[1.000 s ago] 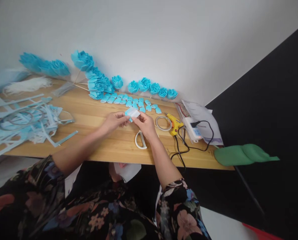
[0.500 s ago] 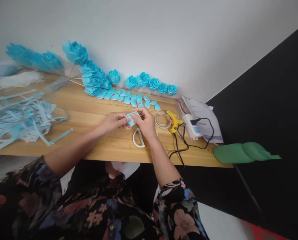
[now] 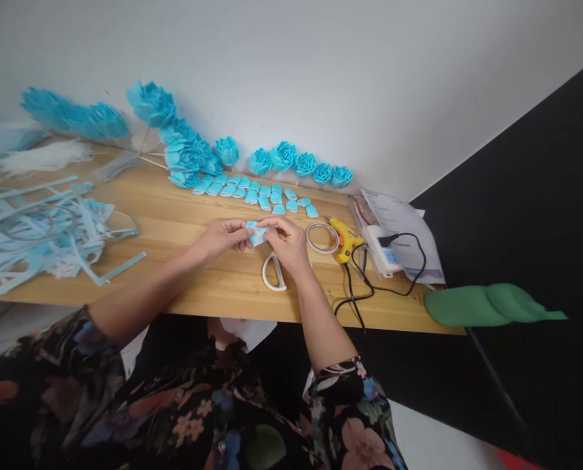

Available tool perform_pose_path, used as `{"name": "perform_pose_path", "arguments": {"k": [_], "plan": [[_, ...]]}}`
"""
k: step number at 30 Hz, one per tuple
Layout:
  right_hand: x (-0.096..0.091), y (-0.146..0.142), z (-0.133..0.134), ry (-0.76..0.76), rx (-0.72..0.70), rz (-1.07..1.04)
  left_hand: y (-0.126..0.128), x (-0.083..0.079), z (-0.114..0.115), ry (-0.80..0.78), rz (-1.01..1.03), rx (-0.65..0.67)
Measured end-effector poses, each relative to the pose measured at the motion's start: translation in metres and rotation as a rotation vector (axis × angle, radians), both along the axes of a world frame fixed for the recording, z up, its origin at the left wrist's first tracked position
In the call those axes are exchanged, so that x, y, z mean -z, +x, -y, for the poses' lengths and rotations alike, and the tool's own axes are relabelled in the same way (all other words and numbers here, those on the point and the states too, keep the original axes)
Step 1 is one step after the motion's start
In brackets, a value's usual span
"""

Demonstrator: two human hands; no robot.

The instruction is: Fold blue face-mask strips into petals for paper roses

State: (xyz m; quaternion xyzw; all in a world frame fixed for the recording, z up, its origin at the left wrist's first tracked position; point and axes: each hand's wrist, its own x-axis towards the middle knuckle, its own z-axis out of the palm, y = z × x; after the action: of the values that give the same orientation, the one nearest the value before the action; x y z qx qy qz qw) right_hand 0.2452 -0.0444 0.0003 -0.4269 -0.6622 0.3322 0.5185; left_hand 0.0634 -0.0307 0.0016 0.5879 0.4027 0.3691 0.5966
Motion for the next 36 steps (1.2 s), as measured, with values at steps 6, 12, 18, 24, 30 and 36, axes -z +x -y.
{"name": "perform_pose_path", "arguments": {"k": [6, 12, 18, 24, 30, 36], "plan": [[-0.003, 0.001, 0.002, -0.028, -0.054, 0.048, 0.0, 0.0, -0.001, 0.009, 0.002, 0.0], [0.011, 0.001, -0.005, -0.123, 0.039, -0.065, 0.0, 0.003, -0.002, -0.005, -0.009, -0.011], [0.009, 0.0, -0.005, -0.269, 0.002, -0.121, 0.0, 0.003, -0.004, -0.024, -0.01, -0.028], [0.007, -0.001, -0.004, -0.32, -0.018, -0.151, 0.001, 0.004, -0.003, -0.007, -0.033, -0.023], [0.007, 0.001, -0.004, -0.309, -0.022, -0.125, -0.001, 0.004, -0.003, 0.03, -0.029, -0.006], [0.007, 0.0, -0.003, -0.32, -0.024, -0.107, -0.001, 0.004, -0.003, 0.022, -0.016, -0.002]]}}
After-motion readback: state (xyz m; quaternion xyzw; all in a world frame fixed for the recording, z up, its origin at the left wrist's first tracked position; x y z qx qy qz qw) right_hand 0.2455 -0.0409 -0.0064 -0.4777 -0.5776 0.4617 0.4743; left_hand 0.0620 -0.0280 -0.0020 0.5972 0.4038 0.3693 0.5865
